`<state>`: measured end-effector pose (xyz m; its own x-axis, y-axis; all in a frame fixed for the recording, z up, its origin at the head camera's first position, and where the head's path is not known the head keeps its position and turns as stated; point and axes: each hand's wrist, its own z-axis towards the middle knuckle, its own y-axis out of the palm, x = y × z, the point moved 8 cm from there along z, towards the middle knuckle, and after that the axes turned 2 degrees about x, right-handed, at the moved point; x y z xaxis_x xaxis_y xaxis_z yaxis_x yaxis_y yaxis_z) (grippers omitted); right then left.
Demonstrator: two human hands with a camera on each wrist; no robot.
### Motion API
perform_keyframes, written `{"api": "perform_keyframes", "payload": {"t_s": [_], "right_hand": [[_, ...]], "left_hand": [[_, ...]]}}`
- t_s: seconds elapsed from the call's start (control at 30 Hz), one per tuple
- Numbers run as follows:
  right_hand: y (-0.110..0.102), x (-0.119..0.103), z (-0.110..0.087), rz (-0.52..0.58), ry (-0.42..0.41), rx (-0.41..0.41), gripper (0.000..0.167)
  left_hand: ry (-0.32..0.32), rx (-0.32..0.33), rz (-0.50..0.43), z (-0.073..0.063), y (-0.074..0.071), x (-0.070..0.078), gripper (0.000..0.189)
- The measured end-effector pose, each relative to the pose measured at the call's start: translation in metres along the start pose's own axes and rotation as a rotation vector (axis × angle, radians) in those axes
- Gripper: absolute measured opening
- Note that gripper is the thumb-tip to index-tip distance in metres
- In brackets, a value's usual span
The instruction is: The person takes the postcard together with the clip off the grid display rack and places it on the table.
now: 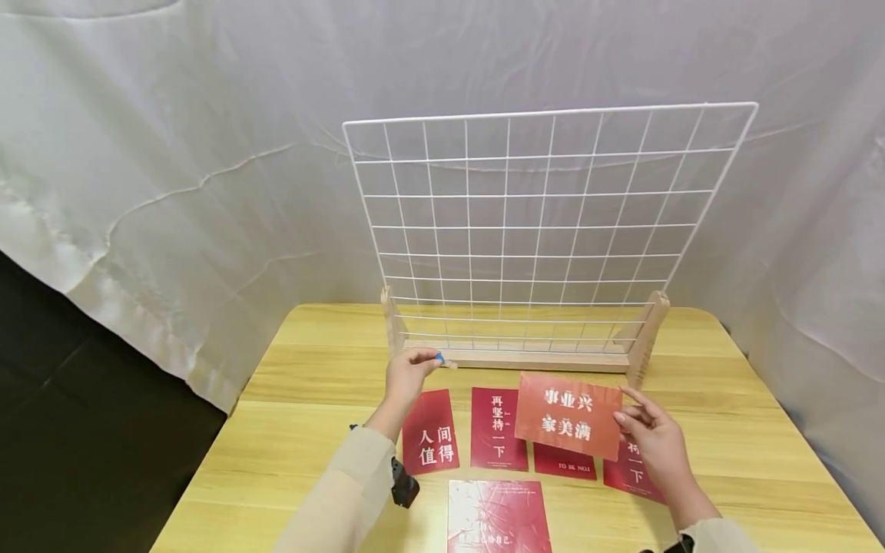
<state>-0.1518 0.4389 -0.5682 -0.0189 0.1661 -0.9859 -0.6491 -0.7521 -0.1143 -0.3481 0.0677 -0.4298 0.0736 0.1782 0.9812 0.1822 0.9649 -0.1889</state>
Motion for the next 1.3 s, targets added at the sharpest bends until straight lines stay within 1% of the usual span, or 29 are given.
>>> {"api": "perform_keyframes", "payload": {"t_s": [0.07,0.17,0.33,0.47,0.6,0.67,0.73,0.9,0.97,1.03,1.07,1.1,1.17,1.2,1.23,1.27,1.3], "right_hand": [[0.000,0.001,-0.006,0.013,0.022,-0.003,0.047],[-0.001,-0.002,-0.014,0.081,0.034,-0.024,0.048],[-0.003,-0.007,-0.027,0.143,0.053,-0.075,0.050],[-0.007,-0.008,-0.037,0.148,0.054,-0.087,0.049],[-0.013,-0.007,-0.049,0.172,0.092,-0.096,0.050],[-0.014,-0.009,-0.058,0.175,0.136,-0.108,0.050],[-0.016,-0.013,-0.066,0.167,0.165,-0.110,0.048],[-0.019,-0.034,-0.082,0.050,0.182,-0.087,0.040],[-0.020,-0.038,-0.087,0.039,0.194,-0.093,0.038],[-0.021,-0.035,-0.090,0.073,0.221,-0.108,0.038],[-0.021,-0.033,-0.092,0.102,0.233,-0.120,0.037],[-0.022,-0.031,-0.093,0.118,0.246,-0.130,0.037],[-0.023,-0.027,-0.096,0.153,0.272,-0.142,0.036],[-0.025,-0.026,-0.098,0.141,0.279,-0.138,0.035],[-0.026,-0.026,-0.099,0.113,0.281,-0.128,0.033],[-0.028,-0.026,-0.101,0.084,0.295,-0.120,0.033],[-0.029,-0.027,-0.104,0.044,0.311,-0.108,0.034]], "left_hand": [[-0.022,0.006,0.009,-0.004,-0.006,-0.006,0.013],[-0.058,0.015,-0.003,-0.008,-0.015,-0.017,0.015],[-0.081,0.058,-0.034,-0.013,-0.031,-0.032,0.015],[-0.086,0.091,-0.055,-0.018,-0.041,-0.040,0.016],[-0.120,0.106,-0.093,-0.022,-0.050,-0.049,0.016],[-0.145,0.111,-0.116,-0.025,-0.055,-0.054,0.017],[-0.167,0.116,-0.107,-0.028,-0.062,-0.058,0.017],[-0.223,0.136,-0.087,-0.036,-0.077,-0.070,0.019],[-0.222,0.154,-0.107,-0.037,-0.083,-0.079,0.020],[-0.203,0.164,-0.119,-0.035,-0.088,-0.094,0.019],[-0.187,0.169,-0.139,-0.034,-0.091,-0.098,0.019],[-0.162,0.170,-0.164,-0.032,-0.094,-0.106,0.018],[-0.152,0.181,-0.181,-0.033,-0.099,-0.112,0.017],[-0.143,0.178,-0.203,-0.032,-0.101,-0.117,0.016],[-0.140,0.180,-0.217,-0.032,-0.104,-0.117,0.015],[-0.151,0.189,-0.211,-0.034,-0.107,-0.116,0.015],[-0.170,0.199,-0.195,-0.035,-0.110,-0.118,0.014]]}}
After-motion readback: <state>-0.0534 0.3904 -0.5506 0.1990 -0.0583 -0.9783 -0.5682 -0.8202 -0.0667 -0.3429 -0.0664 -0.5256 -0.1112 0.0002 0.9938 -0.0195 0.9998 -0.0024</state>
